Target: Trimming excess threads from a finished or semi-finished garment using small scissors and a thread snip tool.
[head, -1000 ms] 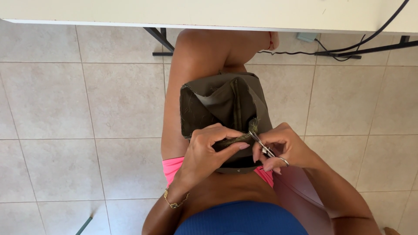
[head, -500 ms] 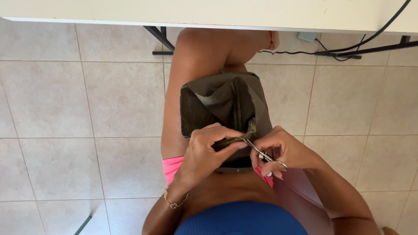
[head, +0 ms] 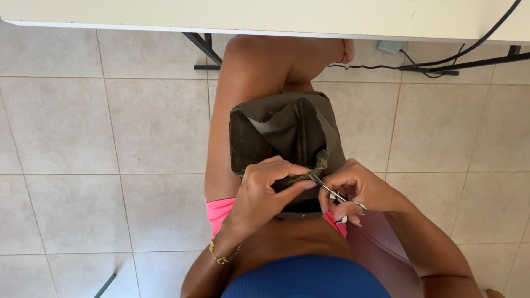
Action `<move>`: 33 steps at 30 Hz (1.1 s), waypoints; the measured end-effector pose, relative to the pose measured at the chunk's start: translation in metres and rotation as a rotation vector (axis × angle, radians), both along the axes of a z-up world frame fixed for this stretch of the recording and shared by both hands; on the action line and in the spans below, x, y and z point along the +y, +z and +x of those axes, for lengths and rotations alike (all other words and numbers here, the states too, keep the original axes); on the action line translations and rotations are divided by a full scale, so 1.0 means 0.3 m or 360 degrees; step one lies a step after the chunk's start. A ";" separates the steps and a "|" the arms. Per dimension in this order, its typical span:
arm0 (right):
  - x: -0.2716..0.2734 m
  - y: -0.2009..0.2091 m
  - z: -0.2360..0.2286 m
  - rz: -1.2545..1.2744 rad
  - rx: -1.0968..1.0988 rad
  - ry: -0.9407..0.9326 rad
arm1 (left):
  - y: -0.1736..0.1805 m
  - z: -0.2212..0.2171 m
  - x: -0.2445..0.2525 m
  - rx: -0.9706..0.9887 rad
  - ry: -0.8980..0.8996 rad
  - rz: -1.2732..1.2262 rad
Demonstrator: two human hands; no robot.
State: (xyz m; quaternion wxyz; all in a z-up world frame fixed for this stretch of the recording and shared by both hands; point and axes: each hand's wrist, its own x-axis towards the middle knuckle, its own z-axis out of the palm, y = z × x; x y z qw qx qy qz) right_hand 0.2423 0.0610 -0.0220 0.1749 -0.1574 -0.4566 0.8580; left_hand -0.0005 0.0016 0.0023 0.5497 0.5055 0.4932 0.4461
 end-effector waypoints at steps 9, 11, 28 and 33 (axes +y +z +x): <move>0.005 -0.014 0.019 0.0127 0.0053 -0.0136 | 0.013 0.008 0.001 -0.0017 -0.0029 -0.0001; -0.008 -0.068 0.076 0.0182 0.0056 -0.0176 | 0.005 0.001 0.001 -0.0014 -0.0035 0.0001; 0.031 0.016 0.012 0.0269 -0.0129 0.0104 | 0.003 0.002 0.001 -0.0013 -0.0017 0.0023; 0.027 0.013 0.009 0.0218 -0.0107 0.0085 | -0.009 0.001 -0.001 0.0007 -0.0057 0.0013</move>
